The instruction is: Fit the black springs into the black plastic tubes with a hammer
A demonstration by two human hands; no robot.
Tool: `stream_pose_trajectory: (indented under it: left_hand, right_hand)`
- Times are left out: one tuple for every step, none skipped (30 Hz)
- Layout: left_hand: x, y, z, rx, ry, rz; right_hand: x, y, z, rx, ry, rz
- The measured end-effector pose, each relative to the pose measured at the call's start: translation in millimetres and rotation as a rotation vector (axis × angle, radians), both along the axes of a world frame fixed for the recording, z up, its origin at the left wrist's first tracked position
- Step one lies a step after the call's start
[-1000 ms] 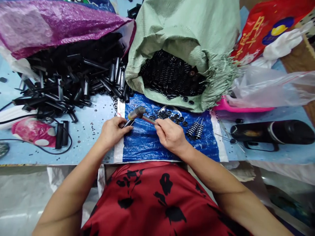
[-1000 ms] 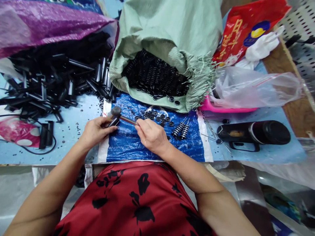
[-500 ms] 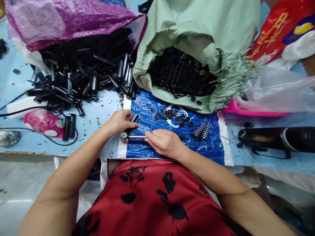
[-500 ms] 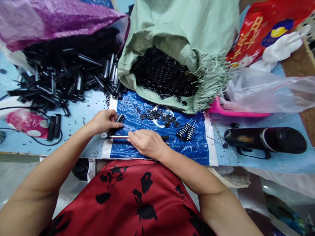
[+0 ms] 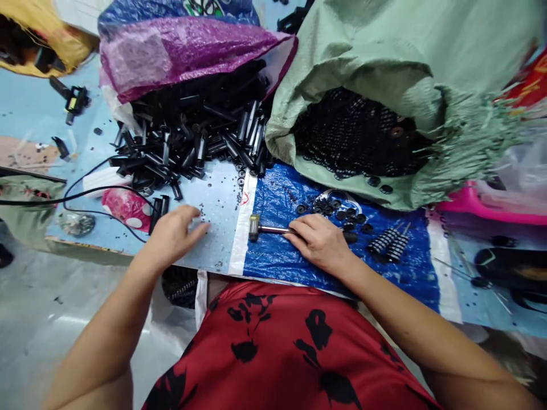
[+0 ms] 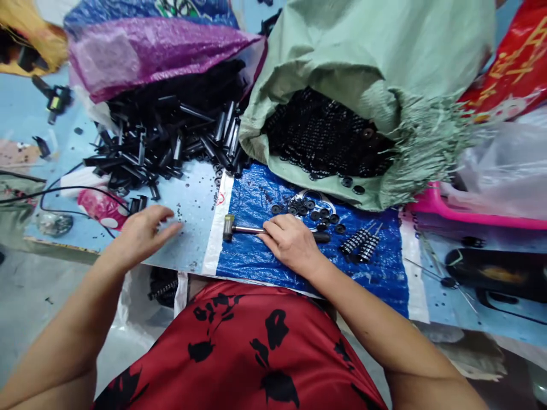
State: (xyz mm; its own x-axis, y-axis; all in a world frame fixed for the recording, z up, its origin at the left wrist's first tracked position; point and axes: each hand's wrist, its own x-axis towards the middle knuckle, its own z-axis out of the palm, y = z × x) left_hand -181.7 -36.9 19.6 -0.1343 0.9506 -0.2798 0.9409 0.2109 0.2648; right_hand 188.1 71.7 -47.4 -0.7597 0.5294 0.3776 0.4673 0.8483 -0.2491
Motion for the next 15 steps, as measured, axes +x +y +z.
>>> stream_pose_trajectory:
  left_hand:
    - [0.0,8.5,-8.9,0.109,0.139,0.06]
    - [-1.0,17.2,-17.5,0.179,0.26,0.11]
    - [-2.6,25.3,-25.8,0.209,0.342,0.135]
    - [-4.4,32.6,-33.8,0.213,0.385,0.138]
    - [-5.4,38.7,-41.6,0.231,0.407,0.134]
    - [-5.0,43.5,-49.4,0.274,0.408,0.113]
    - [-2.6,46.6,-56.8,0.336,0.392,0.091]
    - [2.1,47.8,-63.4,0.396,0.368,0.057]
    - [8.5,46.8,-68.8,0.454,0.334,0.008]
    - [16.0,43.6,-72.7,0.512,0.292,-0.048]
    - [23.3,38.4,-74.9,0.563,0.253,-0.101]
    - [29.2,31.5,-75.6,0.612,0.224,-0.143]
    - [32.6,23.2,-74.9,0.653,0.217,-0.161]
    - [33.0,14.1,-73.0,0.678,0.234,-0.141]
    - [30.4,4.6,-70.4,0.687,0.276,-0.092]
  right_hand:
    - [-2.3,0.2,1.6,-0.01,-0.001,0.001]
    - [-3.6,0.5,3.7,-0.019,-0.001,0.0]
    - [-4.2,1.0,6.1,-0.025,0.001,-0.003]
    - [-4.0,2.0,8.4,-0.028,0.004,-0.006]
    - [-3.4,3.6,10.3,-0.03,0.008,-0.01]
    - [-2.5,6.1,11.8,-0.035,0.013,-0.016]
    - [-1.5,9.6,12.8,-0.049,0.019,-0.024]
    - [-0.5,13.9,13.6,-0.068,0.026,-0.035]
    - [0.4,19.3,14.4,-0.093,0.032,-0.044]
    - [1.3,25.7,15.4,-0.123,0.036,-0.052]
    - [2.1,33.5,16.8,-0.156,0.041,-0.063]
    - [2.8,43.0,18.7,-0.189,0.052,-0.082]
    - [3.4,54.4,21.1,-0.22,0.071,-0.118]
    - [3.7,68.0,24.0,-0.242,0.098,-0.174]
    - [3.6,83.5,27.4,-0.254,0.123,-0.246]
